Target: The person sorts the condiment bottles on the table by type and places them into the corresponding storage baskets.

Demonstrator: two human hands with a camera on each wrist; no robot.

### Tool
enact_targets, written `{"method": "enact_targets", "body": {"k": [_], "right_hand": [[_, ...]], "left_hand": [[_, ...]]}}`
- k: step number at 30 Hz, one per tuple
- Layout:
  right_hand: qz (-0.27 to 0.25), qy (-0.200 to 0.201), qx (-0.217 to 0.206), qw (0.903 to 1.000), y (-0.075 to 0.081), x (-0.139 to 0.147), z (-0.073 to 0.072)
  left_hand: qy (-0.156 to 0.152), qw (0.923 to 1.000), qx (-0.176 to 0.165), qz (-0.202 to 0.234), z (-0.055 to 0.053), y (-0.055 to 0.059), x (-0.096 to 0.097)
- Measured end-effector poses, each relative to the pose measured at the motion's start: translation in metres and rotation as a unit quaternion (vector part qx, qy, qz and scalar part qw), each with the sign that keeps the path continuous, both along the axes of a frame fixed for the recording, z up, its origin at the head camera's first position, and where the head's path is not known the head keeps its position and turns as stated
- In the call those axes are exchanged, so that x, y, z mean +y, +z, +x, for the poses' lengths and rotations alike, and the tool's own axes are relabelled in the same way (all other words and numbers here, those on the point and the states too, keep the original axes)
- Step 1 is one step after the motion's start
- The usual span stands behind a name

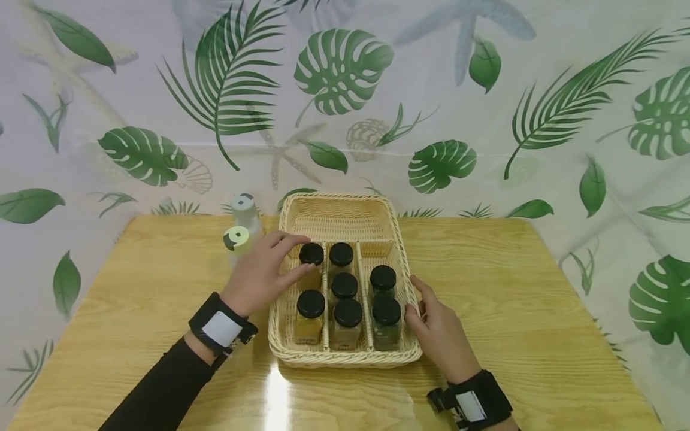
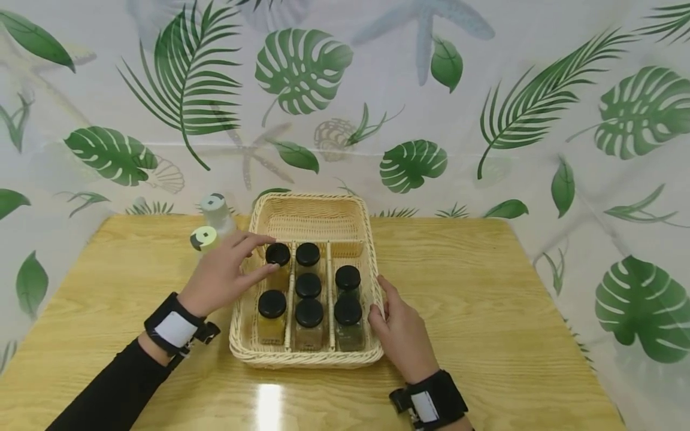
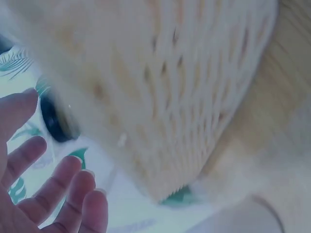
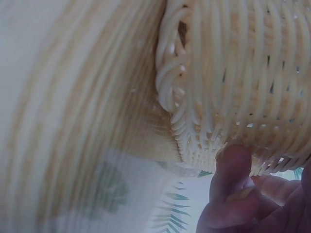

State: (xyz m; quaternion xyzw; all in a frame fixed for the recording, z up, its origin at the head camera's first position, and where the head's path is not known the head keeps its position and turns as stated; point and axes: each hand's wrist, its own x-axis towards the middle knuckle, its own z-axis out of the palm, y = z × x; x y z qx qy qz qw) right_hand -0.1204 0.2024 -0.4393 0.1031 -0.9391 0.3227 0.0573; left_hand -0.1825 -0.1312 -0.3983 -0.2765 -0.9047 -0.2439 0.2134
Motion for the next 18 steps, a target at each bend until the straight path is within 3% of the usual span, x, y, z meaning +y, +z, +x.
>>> {"method": "enact_targets", "body": {"k": [4, 8, 13, 18], "right_hand": [[-0.001, 0.002, 0.005, 1.0000, -0.001, -0.001, 0.000], [-0.004, 0.001, 0.003, 1.0000, -0.003, -0.002, -0.001], [-0.008, 0.000, 0.005, 1.0000, -0.003, -0.002, -0.001], [-0.003, 0.004, 0.011, 0.9999, -0.002, -0.002, -0.002]], "left_hand": [[0.017, 0.9995, 0.020, -0.018, 0.001, 0.012, -0.024], [0.047, 0.9975, 0.025, -0.047, -0.009, 0.021, -0.057], [0.071, 0.9934, -0.035, -0.083, -0.025, 0.023, -0.090], [0.074, 0.9859, -0.111, -0.101, -0.034, 0.019, -0.103]]}}
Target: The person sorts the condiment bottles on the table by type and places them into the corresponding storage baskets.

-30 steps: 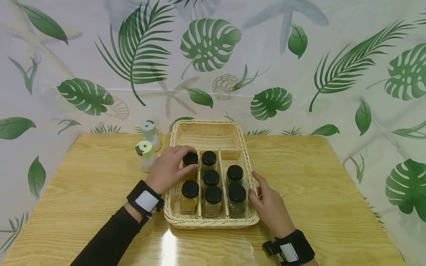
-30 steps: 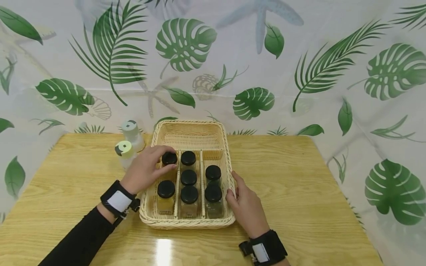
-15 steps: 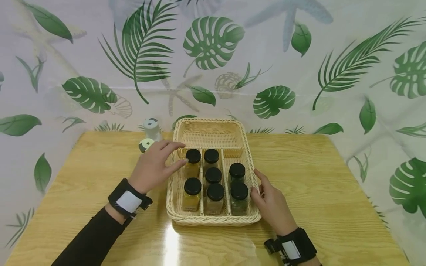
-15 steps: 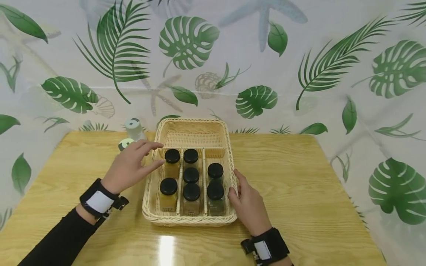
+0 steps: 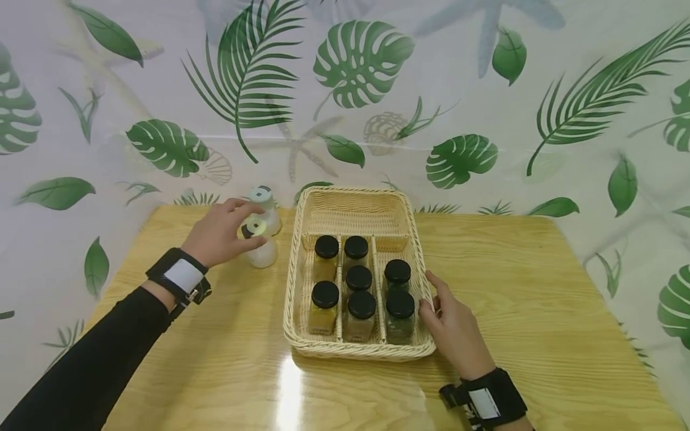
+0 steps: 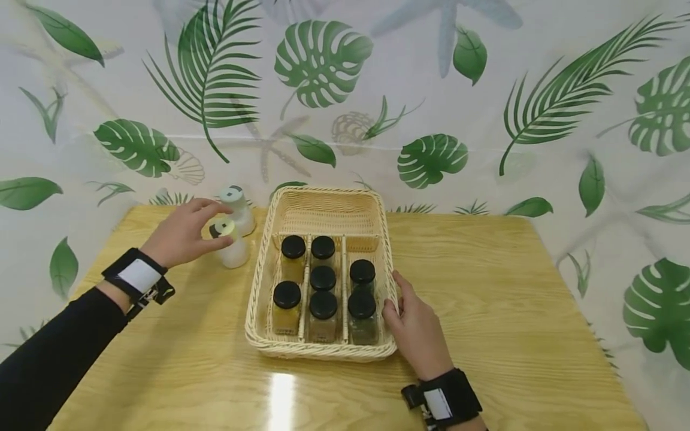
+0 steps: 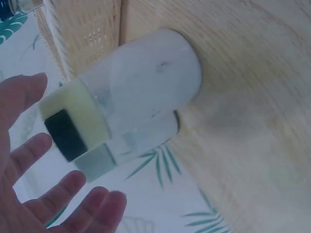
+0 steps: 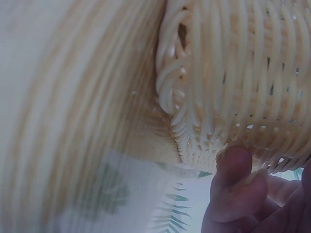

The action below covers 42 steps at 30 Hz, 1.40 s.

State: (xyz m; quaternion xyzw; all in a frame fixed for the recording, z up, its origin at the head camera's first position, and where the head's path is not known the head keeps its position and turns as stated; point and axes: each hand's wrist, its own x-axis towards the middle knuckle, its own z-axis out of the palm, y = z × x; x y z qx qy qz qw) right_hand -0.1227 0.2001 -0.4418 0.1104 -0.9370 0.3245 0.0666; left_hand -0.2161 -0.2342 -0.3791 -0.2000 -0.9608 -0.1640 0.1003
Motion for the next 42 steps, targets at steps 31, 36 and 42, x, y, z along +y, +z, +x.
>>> {"method": "enact_targets", "body": {"k": [31, 36, 42], "right_hand": [[0.008, 0.013, -0.013, 0.9998, 0.004, -0.006, -0.002], [0.002, 0.010, -0.014, 0.9999, 0.005, -0.005, -0.002], [0.004, 0.008, -0.010, 0.9999, 0.005, -0.003, 0.000]], "left_hand": [[-0.019, 0.9917, -0.110, -0.064, -0.020, 0.010, 0.015], [-0.031, 0.9899, -0.120, -0.069, -0.020, 0.019, 0.021], [-0.035, 0.9888, -0.127, -0.069, -0.019, 0.022, 0.025]]}}
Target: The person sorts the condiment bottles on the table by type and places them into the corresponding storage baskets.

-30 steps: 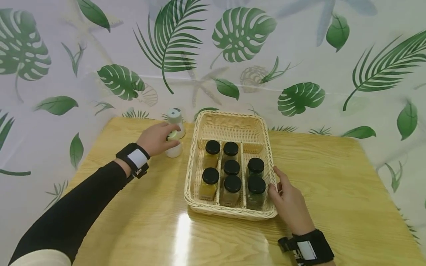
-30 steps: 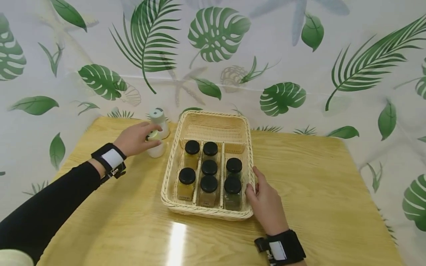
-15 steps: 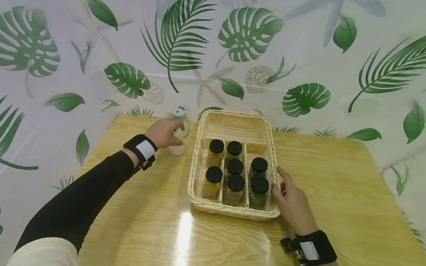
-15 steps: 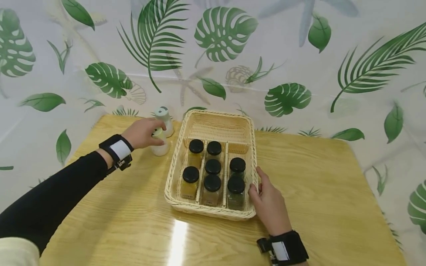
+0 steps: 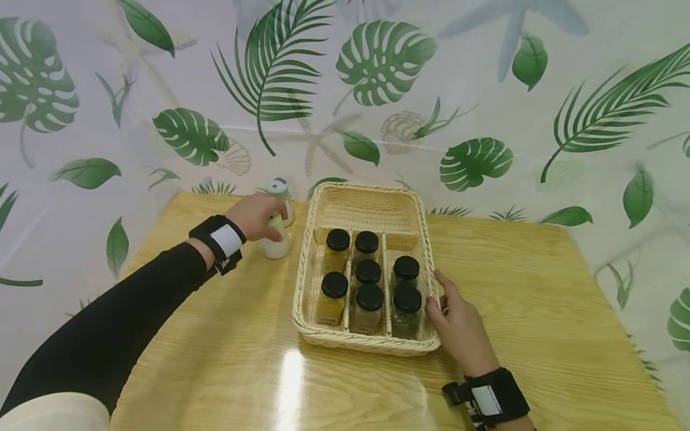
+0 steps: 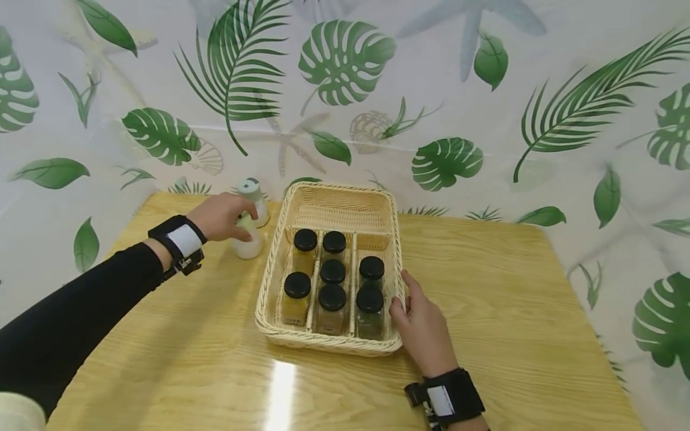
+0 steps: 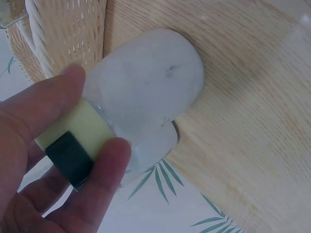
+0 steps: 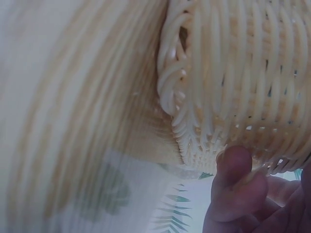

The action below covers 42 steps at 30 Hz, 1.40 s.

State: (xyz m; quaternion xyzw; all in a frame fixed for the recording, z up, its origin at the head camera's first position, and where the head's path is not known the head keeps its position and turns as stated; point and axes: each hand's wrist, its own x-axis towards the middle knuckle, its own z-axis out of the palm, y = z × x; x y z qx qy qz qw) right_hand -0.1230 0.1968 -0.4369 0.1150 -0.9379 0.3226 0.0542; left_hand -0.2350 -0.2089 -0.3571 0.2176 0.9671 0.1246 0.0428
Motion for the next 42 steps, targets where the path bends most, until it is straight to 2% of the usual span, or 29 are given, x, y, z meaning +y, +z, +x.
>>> {"method": "enact_targets", "body": {"k": [5, 18, 25, 30, 35, 42], "right_hand": [[-0.003, 0.001, 0.004, 1.0000, -0.001, 0.000, 0.001], [-0.004, -0.001, 0.009, 1.0000, -0.001, 0.000, -0.004], [-0.008, 0.003, -0.001, 1.0000, 0.000, 0.001, -0.001], [-0.010, -0.003, -0.003, 0.9999, -0.004, 0.002, 0.000], [-0.009, -0.002, 0.001, 1.0000, -0.005, 0.004, 0.000], [-0.006, -0.005, 0.004, 1.0000, -0.003, 0.007, -0.001]], "left_hand": [[-0.001, 1.0000, 0.008, -0.005, 0.001, 0.004, -0.002], [-0.005, 0.9982, 0.060, 0.002, 0.001, 0.029, 0.005], [-0.014, 0.9976, 0.068, 0.007, -0.001, 0.041, 0.016], [-0.018, 0.9978, 0.064, -0.008, -0.006, 0.049, 0.022], [-0.022, 0.9969, 0.074, -0.018, -0.006, 0.062, 0.028], [-0.035, 0.9952, 0.089, -0.018, -0.003, 0.084, 0.049]]}}
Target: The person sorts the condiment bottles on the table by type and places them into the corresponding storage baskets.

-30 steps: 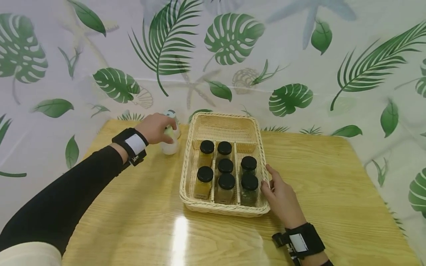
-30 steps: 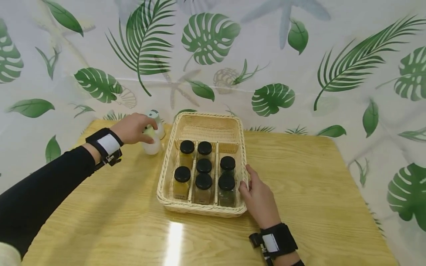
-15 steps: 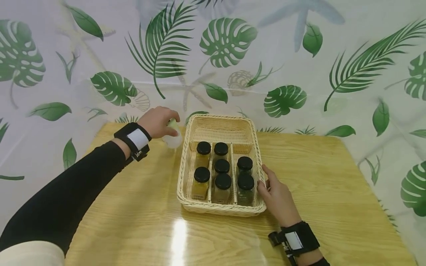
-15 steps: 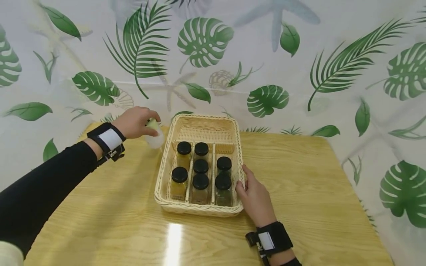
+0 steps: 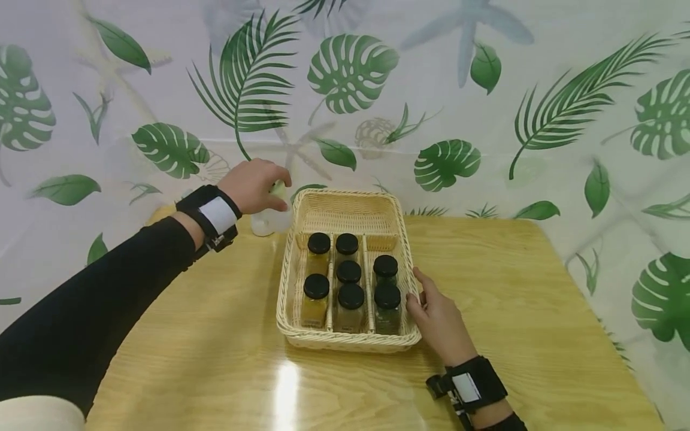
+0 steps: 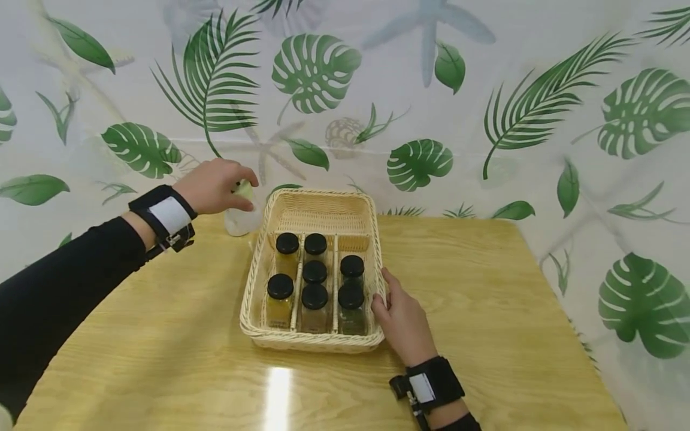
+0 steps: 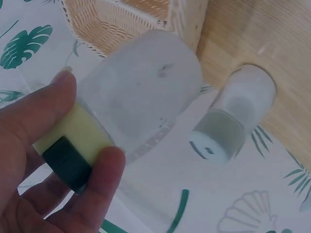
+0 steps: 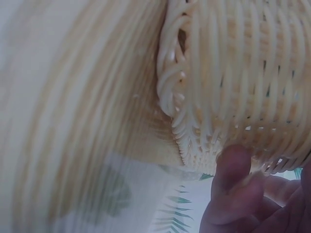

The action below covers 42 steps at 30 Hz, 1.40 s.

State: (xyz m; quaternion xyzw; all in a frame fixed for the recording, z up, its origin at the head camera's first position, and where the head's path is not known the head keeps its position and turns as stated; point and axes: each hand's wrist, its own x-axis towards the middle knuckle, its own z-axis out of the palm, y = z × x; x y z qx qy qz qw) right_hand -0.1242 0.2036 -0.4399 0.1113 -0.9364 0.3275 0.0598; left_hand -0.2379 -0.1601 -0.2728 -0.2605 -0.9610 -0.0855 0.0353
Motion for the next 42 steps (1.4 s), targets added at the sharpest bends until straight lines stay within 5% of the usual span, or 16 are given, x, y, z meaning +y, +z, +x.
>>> {"method": "enact_targets", "body": {"k": [11, 27, 42], "right_hand": [[0.008, 0.004, 0.001, 1.0000, 0.007, 0.000, -0.006], [0.011, 0.007, 0.003, 0.9999, 0.009, 0.002, -0.001], [-0.010, -0.009, 0.002, 0.9999, 0.002, 0.006, 0.007]], "left_hand": [[-0.009, 0.9999, 0.007, 0.008, -0.012, 0.013, 0.048], [-0.032, 0.9992, -0.012, 0.019, -0.030, 0.002, 0.118], [-0.050, 0.9983, -0.028, -0.008, -0.041, -0.019, 0.145]]}}
